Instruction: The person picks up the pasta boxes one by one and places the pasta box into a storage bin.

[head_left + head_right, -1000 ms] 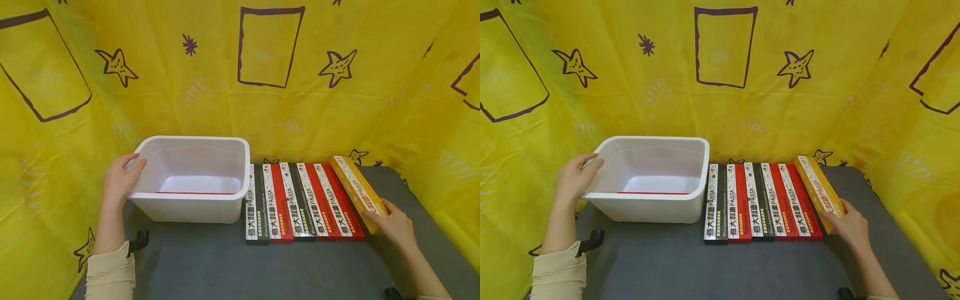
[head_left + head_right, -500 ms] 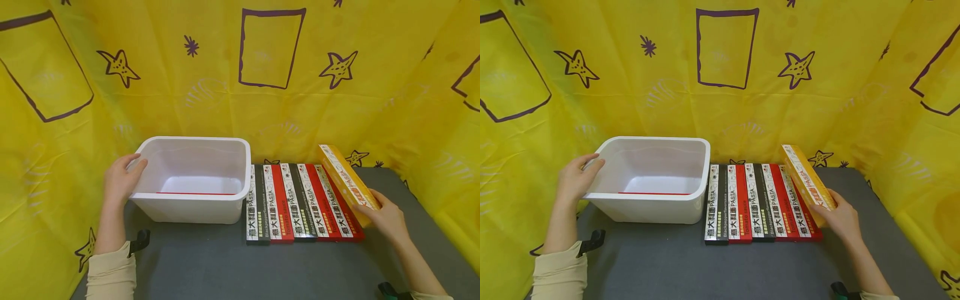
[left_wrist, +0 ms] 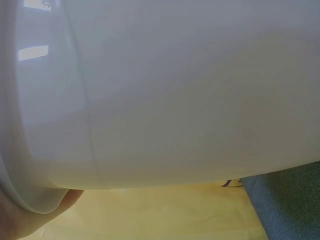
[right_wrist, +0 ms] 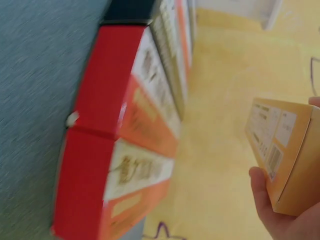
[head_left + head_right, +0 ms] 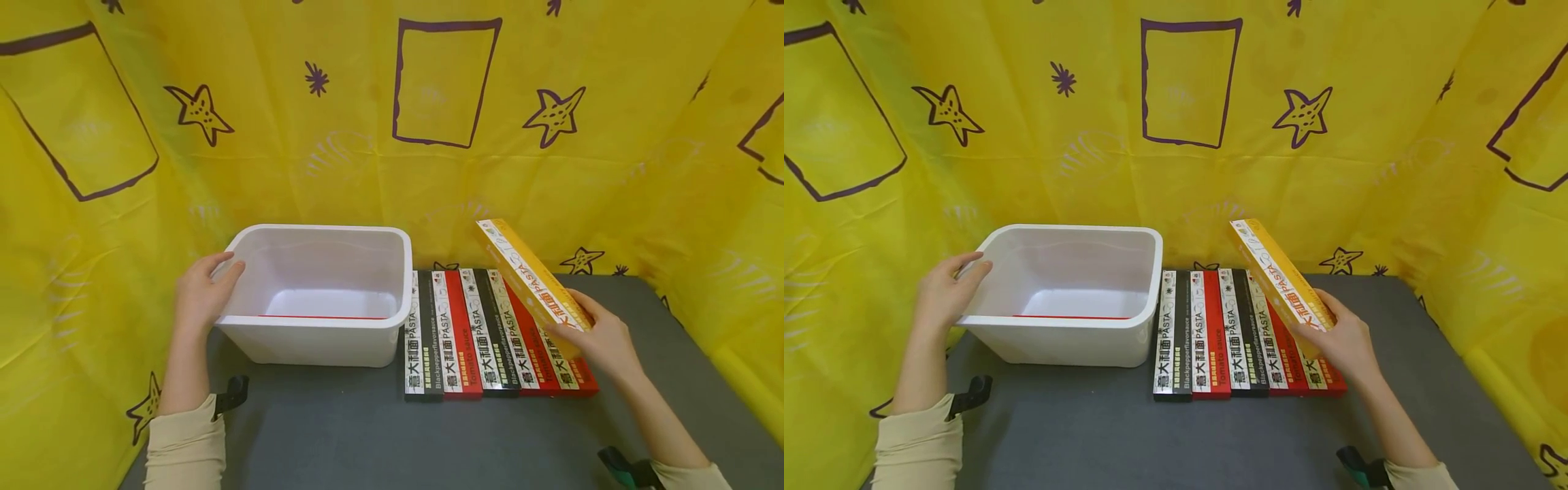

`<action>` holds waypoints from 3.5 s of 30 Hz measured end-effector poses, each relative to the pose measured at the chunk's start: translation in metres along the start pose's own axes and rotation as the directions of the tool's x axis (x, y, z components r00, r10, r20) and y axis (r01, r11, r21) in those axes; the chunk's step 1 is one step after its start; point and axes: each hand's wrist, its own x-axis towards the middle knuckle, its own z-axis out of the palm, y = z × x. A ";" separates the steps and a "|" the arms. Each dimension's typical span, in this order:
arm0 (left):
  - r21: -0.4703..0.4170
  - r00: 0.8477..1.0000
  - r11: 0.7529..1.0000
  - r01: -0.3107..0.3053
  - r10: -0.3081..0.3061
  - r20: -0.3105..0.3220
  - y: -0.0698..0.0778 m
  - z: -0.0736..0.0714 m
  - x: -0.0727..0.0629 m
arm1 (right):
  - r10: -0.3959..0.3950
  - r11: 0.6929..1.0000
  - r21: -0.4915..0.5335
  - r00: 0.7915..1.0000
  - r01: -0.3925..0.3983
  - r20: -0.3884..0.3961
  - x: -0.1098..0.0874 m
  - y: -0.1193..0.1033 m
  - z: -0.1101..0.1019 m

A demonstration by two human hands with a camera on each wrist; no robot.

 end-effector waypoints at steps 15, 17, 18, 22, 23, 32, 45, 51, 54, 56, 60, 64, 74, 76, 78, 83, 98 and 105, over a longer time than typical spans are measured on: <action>-0.001 1.000 1.000 0.012 -0.012 0.013 -0.004 -0.002 0.000 | -0.085 0.981 0.181 0.994 0.073 0.063 0.008 -0.056 0.020; 0.001 1.000 1.000 0.014 -0.014 0.016 -0.003 -0.003 0.000 | -0.116 0.976 0.195 0.991 0.099 0.074 0.010 -0.065 0.024; 0.003 1.000 1.000 0.013 -0.013 0.016 -0.003 -0.003 0.000 | -0.131 0.974 0.197 0.988 0.114 0.079 0.012 -0.069 0.025; 0.010 1.000 1.000 0.011 -0.012 0.015 -0.003 -0.005 0.000 | -0.194 0.966 0.196 0.976 0.171 0.102 0.019 -0.088 0.031; 0.009 1.000 1.000 0.011 -0.011 0.014 -0.003 -0.006 0.000 | -0.209 0.963 0.196 0.972 0.185 0.108 0.021 -0.093 0.032; 0.005 1.000 1.000 -0.016 0.016 -0.009 -0.004 -0.006 -0.001 | -0.304 0.939 0.229 0.930 0.256 0.208 0.037 -0.131 0.043; -0.016 1.000 1.000 -0.008 0.008 0.004 0.000 -0.002 -0.001 | -0.485 0.861 0.031 0.802 0.508 0.349 0.064 -0.181 0.052; -0.007 1.000 1.000 -0.012 0.012 -0.003 0.002 -0.003 -0.001 | -0.530 0.813 -0.002 0.742 0.582 0.411 0.080 -0.210 0.060; -0.003 1.000 1.000 -0.013 0.013 -0.006 0.002 -0.004 -0.001 | -0.558 0.776 -0.015 0.697 0.631 0.450 0.089 -0.221 0.067; -0.005 1.000 1.000 -0.011 0.011 -0.006 0.002 -0.005 -0.001 | -0.577 0.750 -0.014 0.664 0.661 0.476 0.094 -0.228 0.073; -0.010 1.000 1.000 -0.006 0.006 -0.007 0.002 -0.005 -0.001 | -0.595 0.714 -0.007 0.613 0.700 0.520 0.107 -0.240 0.090; -0.010 1.000 1.000 0.002 -0.002 -0.001 0.000 -0.003 -0.001 | -0.571 0.705 -0.027 0.590 0.709 0.571 0.113 -0.249 0.107; -0.023 1.000 1.000 0.009 -0.009 0.000 -0.002 -0.001 -0.002 | -0.501 0.614 -0.173 0.549 0.771 0.669 0.120 -0.271 0.138; -0.018 1.000 1.000 0.011 -0.011 -0.004 -0.001 -0.001 -0.002 | -0.508 0.600 -0.187 0.551 0.778 0.662 0.121 -0.271 0.141; -0.012 1.000 1.000 0.016 -0.016 -0.001 0.000 -0.001 -0.003 | -0.534 0.594 -0.193 0.562 0.781 0.632 0.123 -0.268 0.144; -0.008 1.000 1.000 0.013 -0.013 -0.001 0.001 -0.001 -0.004 | -0.632 0.564 -0.194 0.570 0.803 0.525 0.122 -0.255 0.145; -0.022 1.000 1.000 0.007 -0.008 -0.021 0.001 0.000 -0.003 | -0.687 0.698 -0.035 0.682 0.716 0.250 0.101 -0.205 0.110; -0.017 1.000 1.000 0.007 -0.007 -0.023 0.001 0.000 -0.003 | -0.555 0.831 0.175 0.810 0.528 0.188 0.092 -0.169 0.094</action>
